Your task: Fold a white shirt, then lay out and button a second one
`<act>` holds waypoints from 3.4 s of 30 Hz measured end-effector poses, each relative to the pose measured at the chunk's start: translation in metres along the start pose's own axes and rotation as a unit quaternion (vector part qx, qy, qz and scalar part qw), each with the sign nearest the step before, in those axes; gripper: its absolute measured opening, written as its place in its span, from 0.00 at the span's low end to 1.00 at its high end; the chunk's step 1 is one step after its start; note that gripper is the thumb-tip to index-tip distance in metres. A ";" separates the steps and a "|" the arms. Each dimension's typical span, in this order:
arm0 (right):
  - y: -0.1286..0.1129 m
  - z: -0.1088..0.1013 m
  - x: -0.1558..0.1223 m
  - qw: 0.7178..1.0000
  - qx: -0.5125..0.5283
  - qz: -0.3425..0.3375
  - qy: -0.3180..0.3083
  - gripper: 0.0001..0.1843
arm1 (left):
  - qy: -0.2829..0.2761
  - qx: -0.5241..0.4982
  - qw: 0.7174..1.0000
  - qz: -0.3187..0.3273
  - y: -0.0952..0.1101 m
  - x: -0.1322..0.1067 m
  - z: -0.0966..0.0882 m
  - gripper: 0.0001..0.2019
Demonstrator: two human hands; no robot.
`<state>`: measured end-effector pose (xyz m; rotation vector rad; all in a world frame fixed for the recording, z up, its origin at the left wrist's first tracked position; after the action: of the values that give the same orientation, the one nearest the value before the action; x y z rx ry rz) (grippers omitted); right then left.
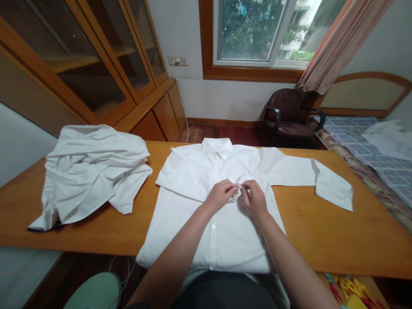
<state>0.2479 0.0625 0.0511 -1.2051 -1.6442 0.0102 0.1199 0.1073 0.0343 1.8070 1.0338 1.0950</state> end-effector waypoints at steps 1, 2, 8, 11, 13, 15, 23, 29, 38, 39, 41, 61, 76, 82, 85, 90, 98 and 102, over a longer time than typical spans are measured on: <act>0.000 0.000 0.000 1.000 -0.002 -0.001 0.004 0.06 | -0.004 0.018 1.000 0.014 0.004 -0.002 0.000 0.11; 0.000 -0.001 0.000 1.000 -0.004 -0.002 0.009 0.06 | -0.009 0.032 0.999 0.022 0.007 -0.003 0.001 0.12; 0.001 -0.003 0.002 0.999 0.021 0.019 0.024 0.05 | -0.033 0.083 0.995 0.037 0.012 -0.009 0.002 0.15; 0.006 -0.004 0.003 0.998 0.041 0.043 0.028 0.03 | -0.047 0.121 0.989 0.070 0.015 -0.011 0.004 0.16; 0.010 -0.003 0.003 0.996 0.053 0.065 0.031 0.02 | -0.048 0.157 0.982 0.089 0.016 -0.011 0.005 0.14; 0.014 -0.002 0.003 0.994 0.067 0.087 0.027 0.02 | -0.039 0.189 0.976 0.098 0.015 -0.011 0.007 0.11; 0.021 -0.001 0.003 0.978 0.143 0.150 0.014 0.03 | 0.025 0.214 0.970 0.109 0.012 -0.010 0.008 0.08; 0.017 0.005 0.002 0.977 0.180 0.115 -0.028 0.09 | 0.058 0.166 0.979 0.103 0.007 -0.010 -0.001 0.09; 0.014 0.004 0.004 0.989 0.116 0.085 -0.025 0.09 | 0.072 0.142 0.981 0.108 0.002 -0.009 -0.005 0.08; 0.014 0.004 0.004 0.990 0.113 0.083 -0.025 0.08 | 0.072 0.139 0.982 0.106 0.001 -0.009 -0.005 0.08; 0.015 0.004 0.003 0.991 0.107 0.078 -0.023 0.07 | 0.072 0.131 0.984 0.099 -0.002 -0.010 -0.004 0.08; 0.024 0.000 0.003 0.976 0.148 0.154 -0.036 0.12 | 0.057 0.049 0.996 0.044 -0.018 -0.004 -0.009 0.10; 0.005 0.003 0.009 0.996 0.046 0.004 -0.071 0.10 | 0.069 0.055 0.995 0.051 -0.010 -0.005 -0.011 0.08; 0.006 0.001 0.004 0.999 0.008 0.006 -0.045 0.10 | 0.063 0.030 0.997 0.026 -0.013 -0.005 -0.011 0.07; 0.008 0.000 0.006 0.999 0.023 0.023 -0.032 0.10 | 0.061 0.029 0.998 0.018 -0.014 -0.005 -0.011 0.07; 0.017 -0.004 0.010 0.995 0.059 0.081 -0.023 0.11 | 0.075 0.005 0.997 -0.023 -0.025 -0.005 -0.012 0.09; 0.023 -0.001 0.015 0.992 0.080 0.083 -0.047 0.14 | 0.072 -0.036 0.995 -0.059 -0.031 -0.008 -0.012 0.11; 0.030 -0.008 0.021 0.995 0.031 0.092 -0.001 0.10 | 0.061 0.041 0.997 -0.010 -0.019 -0.012 -0.011 0.16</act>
<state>0.2758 0.0877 0.0541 -1.3057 -1.5176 0.1761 0.1012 0.1057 0.0176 1.8079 1.1823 1.1782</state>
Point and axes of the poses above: each hand's wrist, its own x-axis towards the middle knuckle, its own z-axis out of the palm, y = z × x, the point moved 9 cm from there along x, towards the middle knuckle, and after that the axes turned 10 degrees about y, right-handed, at the moved point
